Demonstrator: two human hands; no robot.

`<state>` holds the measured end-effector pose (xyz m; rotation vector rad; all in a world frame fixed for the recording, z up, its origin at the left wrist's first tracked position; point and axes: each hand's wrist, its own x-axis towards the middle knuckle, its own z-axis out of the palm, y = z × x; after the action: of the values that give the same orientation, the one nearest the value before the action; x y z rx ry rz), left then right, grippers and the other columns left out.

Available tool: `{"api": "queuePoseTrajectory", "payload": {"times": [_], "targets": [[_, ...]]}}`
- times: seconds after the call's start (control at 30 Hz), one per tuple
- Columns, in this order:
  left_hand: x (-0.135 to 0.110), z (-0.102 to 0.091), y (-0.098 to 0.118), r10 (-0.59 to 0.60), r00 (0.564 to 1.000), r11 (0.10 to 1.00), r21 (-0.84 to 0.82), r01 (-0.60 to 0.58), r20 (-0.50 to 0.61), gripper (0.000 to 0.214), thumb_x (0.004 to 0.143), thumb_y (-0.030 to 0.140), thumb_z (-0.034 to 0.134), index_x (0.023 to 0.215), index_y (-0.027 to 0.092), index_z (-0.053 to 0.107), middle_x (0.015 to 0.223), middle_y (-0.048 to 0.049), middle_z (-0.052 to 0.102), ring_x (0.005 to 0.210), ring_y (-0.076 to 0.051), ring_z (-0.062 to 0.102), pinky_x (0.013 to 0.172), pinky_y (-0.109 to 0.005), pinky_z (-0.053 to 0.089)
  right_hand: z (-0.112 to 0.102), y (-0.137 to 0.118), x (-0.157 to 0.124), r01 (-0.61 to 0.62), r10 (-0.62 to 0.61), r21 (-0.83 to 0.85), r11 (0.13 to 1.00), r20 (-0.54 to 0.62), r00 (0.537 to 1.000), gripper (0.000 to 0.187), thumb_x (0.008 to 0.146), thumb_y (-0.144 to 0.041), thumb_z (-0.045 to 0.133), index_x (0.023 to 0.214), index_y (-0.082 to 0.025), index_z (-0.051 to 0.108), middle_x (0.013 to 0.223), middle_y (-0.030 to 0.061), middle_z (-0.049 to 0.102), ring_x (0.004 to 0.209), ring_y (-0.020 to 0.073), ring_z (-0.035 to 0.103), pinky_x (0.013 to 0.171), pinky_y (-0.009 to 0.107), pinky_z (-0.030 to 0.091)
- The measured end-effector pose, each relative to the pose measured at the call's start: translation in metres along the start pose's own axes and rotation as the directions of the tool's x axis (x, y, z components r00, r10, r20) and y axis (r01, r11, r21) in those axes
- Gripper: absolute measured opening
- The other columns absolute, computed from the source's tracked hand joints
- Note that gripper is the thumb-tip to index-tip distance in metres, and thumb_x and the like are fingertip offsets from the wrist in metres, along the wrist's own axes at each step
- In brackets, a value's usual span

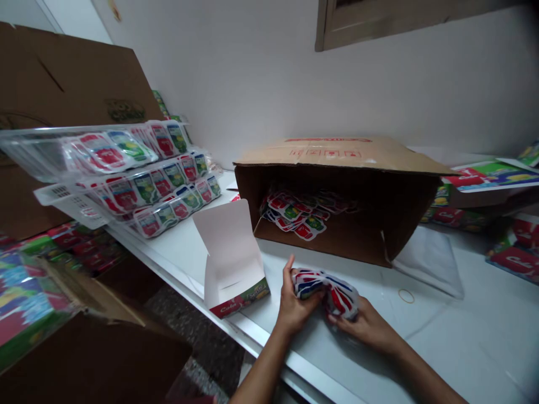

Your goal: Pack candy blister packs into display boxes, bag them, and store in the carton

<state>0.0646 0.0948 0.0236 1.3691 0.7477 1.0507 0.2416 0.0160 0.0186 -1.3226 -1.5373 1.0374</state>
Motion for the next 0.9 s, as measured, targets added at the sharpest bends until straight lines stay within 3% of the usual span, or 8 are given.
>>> {"api": "queuePoseTrajectory", "payload": {"times": [0.1,0.27,0.33,0.37,0.47,0.63,0.8,0.9], "targets": [[0.002,-0.014,0.005,-0.015,0.989,1.000,-0.015,0.017,0.149,0.079,0.058,0.028,0.087,0.126,0.021,0.047,0.120,-0.0108,0.062,0.104,-0.024,0.064,0.091,-0.033,0.049,-0.002,-0.006,0.001,0.052,-0.053,0.004,0.999,0.076,0.996,0.037,0.083,-0.045,0.061,0.110,-0.020,0.064,0.096,0.0072,0.067,0.085,0.0207,0.062,0.082,0.031,0.051],[-0.002,-0.022,0.003,-0.087,0.977,0.994,-0.049,0.098,0.193,0.054,0.066,0.033,0.082,0.111,0.015,0.059,0.094,-0.0069,0.071,0.080,-0.019,0.067,0.075,-0.028,0.053,-0.049,-0.009,0.030,-0.028,-0.028,0.129,0.991,0.413,0.910,0.071,0.072,-0.066,0.065,0.123,-0.016,0.061,0.112,0.0116,0.067,0.101,0.0281,0.063,0.088,0.037,0.049],[-0.004,-0.019,0.002,-0.067,0.987,0.997,-0.015,0.070,0.146,0.038,0.068,0.031,0.081,0.098,0.014,0.064,0.086,-0.0059,0.072,0.075,-0.017,0.067,0.071,-0.026,0.052,-0.065,-0.006,0.065,0.012,-0.011,-0.001,1.000,0.309,0.951,0.068,0.084,-0.068,0.046,0.124,-0.015,0.060,0.112,0.0134,0.068,0.101,0.0277,0.064,0.088,0.038,0.049],[-0.004,-0.018,0.001,-0.054,0.991,0.998,-0.004,0.055,0.126,0.033,0.069,0.031,0.080,0.094,0.014,0.065,0.084,-0.0057,0.072,0.073,-0.017,0.066,0.070,-0.025,0.052,-0.069,-0.005,0.087,0.035,-0.009,-0.157,0.987,0.161,0.987,0.060,0.091,-0.061,0.036,0.121,-0.015,0.061,0.109,0.0133,0.069,0.097,0.0259,0.066,0.086,0.038,0.050],[-0.005,-0.016,0.003,-0.033,0.996,0.999,0.002,0.033,0.083,0.028,0.071,0.029,0.078,0.090,0.015,0.065,0.079,-0.0050,0.072,0.069,-0.017,0.066,0.065,-0.025,0.052,-0.067,-0.001,0.161,-0.041,-0.075,-0.548,0.836,-0.187,0.979,0.039,0.092,-0.037,0.043,0.119,-0.017,0.061,0.116,0.0139,0.066,0.106,0.0274,0.060,0.092,0.040,0.046],[-0.006,-0.019,0.010,-0.045,0.995,0.999,0.003,0.045,0.090,0.027,0.073,0.033,0.077,0.088,0.015,0.062,0.076,-0.0065,0.073,0.067,-0.018,0.068,0.063,-0.026,0.052,-0.057,-0.014,0.237,-0.059,-0.184,-0.728,0.683,-0.249,0.951,0.027,0.087,-0.017,0.047,0.107,-0.017,0.066,0.127,0.0150,0.058,0.125,0.0312,0.042,0.105,0.042,0.029],[-0.006,-0.021,0.007,-0.025,0.993,1.000,0.006,0.024,0.114,0.027,0.076,0.035,0.074,0.091,0.015,0.062,0.078,-0.0071,0.072,0.069,-0.019,0.068,0.064,-0.027,0.052,-0.077,-0.046,0.214,-0.028,-0.166,-0.812,0.584,-0.153,0.974,0.034,0.096,-0.024,0.030,0.114,-0.011,0.056,0.098,0.0162,0.066,0.090,0.0261,0.060,0.073,0.032,0.040],[-0.003,-0.022,0.003,0.048,0.994,0.997,0.047,-0.053,0.102,0.027,0.076,0.035,0.074,0.092,0.016,0.064,0.088,-0.0094,0.070,0.083,-0.022,0.068,0.078,-0.033,0.053,-0.084,-0.073,0.172,0.069,-0.076,-0.828,0.557,0.031,0.997,0.023,0.092,-0.024,0.041,0.107,-0.015,0.056,0.071,0.0057,0.064,0.058,0.0168,0.055,0.054,0.025,0.030]]}}
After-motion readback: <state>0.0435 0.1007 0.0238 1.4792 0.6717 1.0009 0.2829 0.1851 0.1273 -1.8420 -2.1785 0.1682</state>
